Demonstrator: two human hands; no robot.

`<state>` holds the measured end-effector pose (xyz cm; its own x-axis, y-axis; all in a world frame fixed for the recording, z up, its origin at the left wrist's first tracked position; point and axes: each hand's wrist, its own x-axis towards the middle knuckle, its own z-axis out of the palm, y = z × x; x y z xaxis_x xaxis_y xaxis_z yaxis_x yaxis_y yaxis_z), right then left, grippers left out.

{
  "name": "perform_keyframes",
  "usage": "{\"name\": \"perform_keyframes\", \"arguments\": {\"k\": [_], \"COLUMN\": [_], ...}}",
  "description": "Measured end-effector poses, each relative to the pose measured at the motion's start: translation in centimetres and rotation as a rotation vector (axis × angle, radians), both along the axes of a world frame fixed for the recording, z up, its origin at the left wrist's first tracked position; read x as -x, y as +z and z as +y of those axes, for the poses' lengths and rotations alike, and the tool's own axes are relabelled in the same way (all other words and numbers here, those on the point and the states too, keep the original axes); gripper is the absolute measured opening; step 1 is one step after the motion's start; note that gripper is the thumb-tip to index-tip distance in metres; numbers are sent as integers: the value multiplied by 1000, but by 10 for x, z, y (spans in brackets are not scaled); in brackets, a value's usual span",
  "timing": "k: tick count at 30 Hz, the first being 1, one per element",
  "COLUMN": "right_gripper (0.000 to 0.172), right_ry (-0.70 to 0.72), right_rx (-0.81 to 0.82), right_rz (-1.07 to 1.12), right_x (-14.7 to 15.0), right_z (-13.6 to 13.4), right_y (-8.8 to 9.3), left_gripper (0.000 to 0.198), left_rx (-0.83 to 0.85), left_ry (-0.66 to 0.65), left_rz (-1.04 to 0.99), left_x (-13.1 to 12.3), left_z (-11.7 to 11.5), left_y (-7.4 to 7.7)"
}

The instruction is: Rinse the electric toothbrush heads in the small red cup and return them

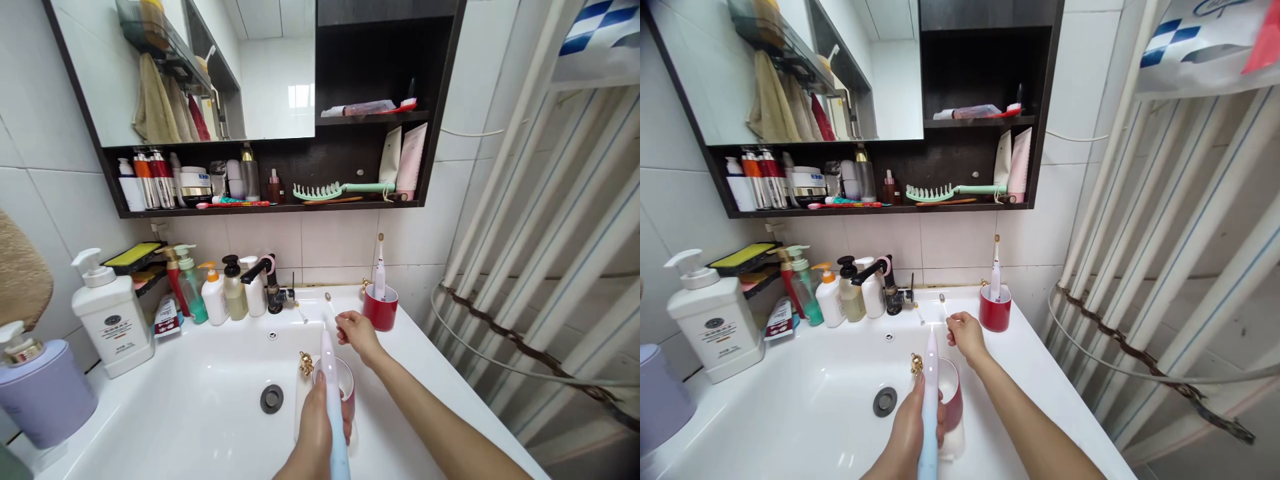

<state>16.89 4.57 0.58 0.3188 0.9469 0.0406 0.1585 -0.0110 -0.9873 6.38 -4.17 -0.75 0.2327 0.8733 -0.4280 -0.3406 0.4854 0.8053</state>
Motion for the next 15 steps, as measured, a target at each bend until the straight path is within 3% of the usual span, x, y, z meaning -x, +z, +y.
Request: {"name": "perform_keyframes", "arguments": {"k": [3,7,15], "right_gripper": [11,16,24], "right_ry": [-15,-9,56], "right_rx": [87,212,330], "right_rz": [-161,-402,-762], "right_x": [14,24,27], "right_z": [34,69,96], "right_y": [-8,-18,-19], "left_gripper": [48,51,60], "left_rx": [23,-12,-14], "left_ry": [14,-14,-23], "left_rz": [-31,-38,5], "left_x": [1,0,1], "left_z": [3,7,14], "left_y": [-1,-5,-9]}}
